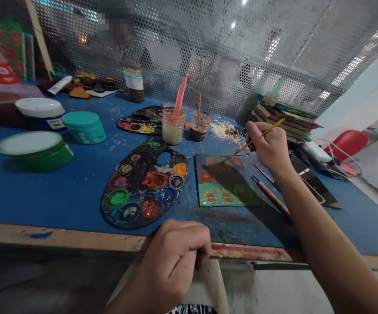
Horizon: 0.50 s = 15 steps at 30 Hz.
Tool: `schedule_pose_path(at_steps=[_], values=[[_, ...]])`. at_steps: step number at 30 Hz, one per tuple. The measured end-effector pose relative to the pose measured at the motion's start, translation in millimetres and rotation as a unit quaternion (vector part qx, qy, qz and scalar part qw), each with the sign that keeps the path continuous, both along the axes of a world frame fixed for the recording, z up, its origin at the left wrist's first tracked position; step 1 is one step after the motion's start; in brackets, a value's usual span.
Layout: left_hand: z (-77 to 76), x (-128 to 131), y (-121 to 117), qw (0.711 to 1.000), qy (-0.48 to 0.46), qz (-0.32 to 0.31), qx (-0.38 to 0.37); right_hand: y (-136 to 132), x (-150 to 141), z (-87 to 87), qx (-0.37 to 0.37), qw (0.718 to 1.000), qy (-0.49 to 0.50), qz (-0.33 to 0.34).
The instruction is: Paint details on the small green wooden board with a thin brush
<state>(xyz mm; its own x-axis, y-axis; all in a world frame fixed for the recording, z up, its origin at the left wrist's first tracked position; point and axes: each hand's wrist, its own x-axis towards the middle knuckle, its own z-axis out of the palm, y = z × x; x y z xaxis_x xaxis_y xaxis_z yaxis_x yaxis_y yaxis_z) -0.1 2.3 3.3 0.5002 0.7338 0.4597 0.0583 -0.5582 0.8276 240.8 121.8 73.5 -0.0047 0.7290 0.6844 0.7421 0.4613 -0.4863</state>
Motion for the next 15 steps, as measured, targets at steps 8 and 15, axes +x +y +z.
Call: schedule_pose_path(at_steps=[8,15], values=[[-0.8,-1.7,-0.6,1.000,0.002,0.002,0.008,0.0,1.4,-1.9,0.006,1.000,0.009,0.005],[-1.0,-0.8,-1.4,1.000,-0.002,-0.003,0.002,-1.4,-7.1,-2.5,-0.004,0.999,-0.001,0.036]])
